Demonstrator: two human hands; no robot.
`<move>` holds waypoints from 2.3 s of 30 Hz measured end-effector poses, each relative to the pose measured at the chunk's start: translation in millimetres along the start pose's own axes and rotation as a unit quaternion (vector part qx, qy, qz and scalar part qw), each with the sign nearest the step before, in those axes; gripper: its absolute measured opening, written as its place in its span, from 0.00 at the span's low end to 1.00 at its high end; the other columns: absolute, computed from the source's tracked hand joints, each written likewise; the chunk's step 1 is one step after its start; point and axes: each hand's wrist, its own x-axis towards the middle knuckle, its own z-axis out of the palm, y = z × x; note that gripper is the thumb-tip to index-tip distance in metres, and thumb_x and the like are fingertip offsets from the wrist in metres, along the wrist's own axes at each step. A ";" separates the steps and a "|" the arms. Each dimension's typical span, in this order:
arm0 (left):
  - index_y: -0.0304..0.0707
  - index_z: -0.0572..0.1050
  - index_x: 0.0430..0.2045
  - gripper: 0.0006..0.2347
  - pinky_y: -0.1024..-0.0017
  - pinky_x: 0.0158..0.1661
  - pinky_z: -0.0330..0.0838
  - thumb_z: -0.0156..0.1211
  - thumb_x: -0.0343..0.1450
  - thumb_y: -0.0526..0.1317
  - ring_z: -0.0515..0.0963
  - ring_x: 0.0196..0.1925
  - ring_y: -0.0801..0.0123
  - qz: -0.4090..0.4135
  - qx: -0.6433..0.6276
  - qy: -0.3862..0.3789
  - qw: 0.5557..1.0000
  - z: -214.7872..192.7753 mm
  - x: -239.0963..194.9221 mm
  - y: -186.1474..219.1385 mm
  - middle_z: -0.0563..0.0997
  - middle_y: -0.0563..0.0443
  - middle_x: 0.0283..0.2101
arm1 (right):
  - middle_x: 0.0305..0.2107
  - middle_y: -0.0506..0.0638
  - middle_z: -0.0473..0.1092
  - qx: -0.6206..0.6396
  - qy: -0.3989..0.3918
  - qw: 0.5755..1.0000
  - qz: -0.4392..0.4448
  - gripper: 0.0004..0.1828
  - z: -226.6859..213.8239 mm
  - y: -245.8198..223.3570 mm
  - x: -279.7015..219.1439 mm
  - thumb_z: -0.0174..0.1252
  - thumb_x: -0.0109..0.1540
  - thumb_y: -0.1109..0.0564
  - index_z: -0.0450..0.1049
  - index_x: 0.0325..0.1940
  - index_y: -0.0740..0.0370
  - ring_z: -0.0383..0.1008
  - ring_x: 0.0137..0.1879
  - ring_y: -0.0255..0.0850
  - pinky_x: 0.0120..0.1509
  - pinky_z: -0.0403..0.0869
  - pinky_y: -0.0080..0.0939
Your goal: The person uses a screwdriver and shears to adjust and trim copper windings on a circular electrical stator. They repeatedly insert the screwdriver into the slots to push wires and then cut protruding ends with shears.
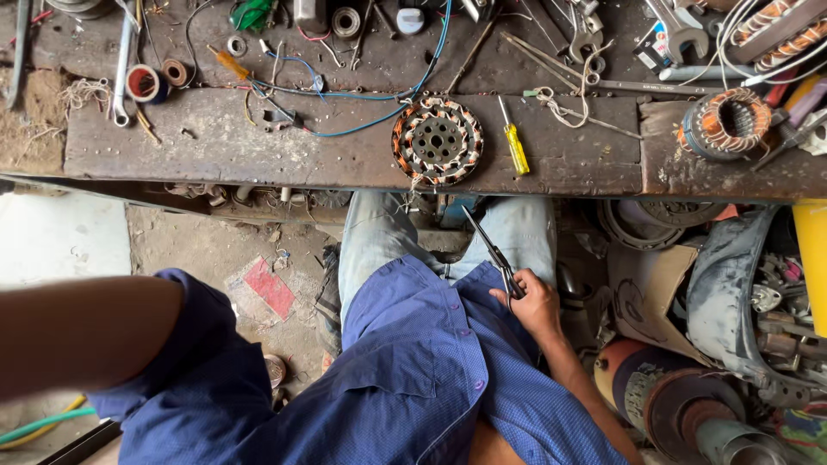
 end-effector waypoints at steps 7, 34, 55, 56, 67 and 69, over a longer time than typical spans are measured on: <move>0.32 0.76 0.31 0.12 0.70 0.35 0.76 0.69 0.71 0.43 0.81 0.33 0.70 -0.037 0.102 -0.130 0.986 53.1 26.9 50.8 0.80 0.46 0.34 | 0.20 0.48 0.74 0.004 -0.006 1.000 0.017 0.27 -1.6 -6.2 -0.1 0.78 0.46 0.43 0.71 0.34 0.60 0.76 0.25 0.41 0.30 0.74 0.42; 0.37 0.79 0.33 0.05 0.62 0.37 0.75 0.68 0.68 0.35 0.80 0.37 0.56 -0.070 0.483 -0.054 0.871 119.1 -152.8 -180.6 0.78 0.48 0.36 | 0.20 0.48 0.75 -0.033 -0.035 0.998 0.033 0.28 -0.6 -4.5 5.6 0.76 0.46 0.39 0.72 0.32 0.60 0.77 0.26 0.44 0.33 0.75 0.45; 0.28 0.76 0.35 0.08 0.74 0.31 0.71 0.59 0.77 0.37 0.77 0.29 0.74 -0.407 0.015 -0.040 0.912 101.0 -132.7 -179.2 0.79 0.51 0.29 | 0.20 0.47 0.76 -0.064 -0.087 0.991 0.075 0.30 -2.0 -1.8 5.3 0.75 0.46 0.35 0.73 0.33 0.59 0.78 0.27 0.44 0.34 0.75 0.46; 0.28 0.77 0.41 0.07 0.72 0.38 0.74 0.62 0.76 0.35 0.80 0.37 0.72 -0.338 -0.007 0.024 0.941 99.7 -122.1 -180.0 0.82 0.48 0.37 | 0.20 0.48 0.76 -0.072 -0.087 0.991 0.073 0.30 -3.1 -1.4 7.6 0.76 0.45 0.35 0.73 0.33 0.59 0.78 0.27 0.45 0.34 0.75 0.46; 0.35 0.80 0.39 0.04 0.73 0.37 0.75 0.68 0.73 0.32 0.80 0.34 0.69 -0.225 0.300 -0.030 0.927 104.5 -155.8 -165.3 0.79 0.49 0.39 | 0.23 0.52 0.75 -0.053 -0.051 0.997 0.022 0.28 0.5 3.3 -1.9 0.79 0.49 0.41 0.74 0.36 0.61 0.75 0.28 0.48 0.33 0.73 0.47; 0.34 0.80 0.38 0.04 0.74 0.36 0.75 0.67 0.72 0.30 0.81 0.35 0.68 -0.185 0.296 -0.053 0.936 103.2 -160.6 -168.9 0.78 0.49 0.39 | 0.23 0.51 0.75 -0.038 -0.052 0.998 0.023 0.28 1.6 0.0 4.8 0.79 0.48 0.42 0.74 0.36 0.61 0.76 0.27 0.45 0.33 0.74 0.45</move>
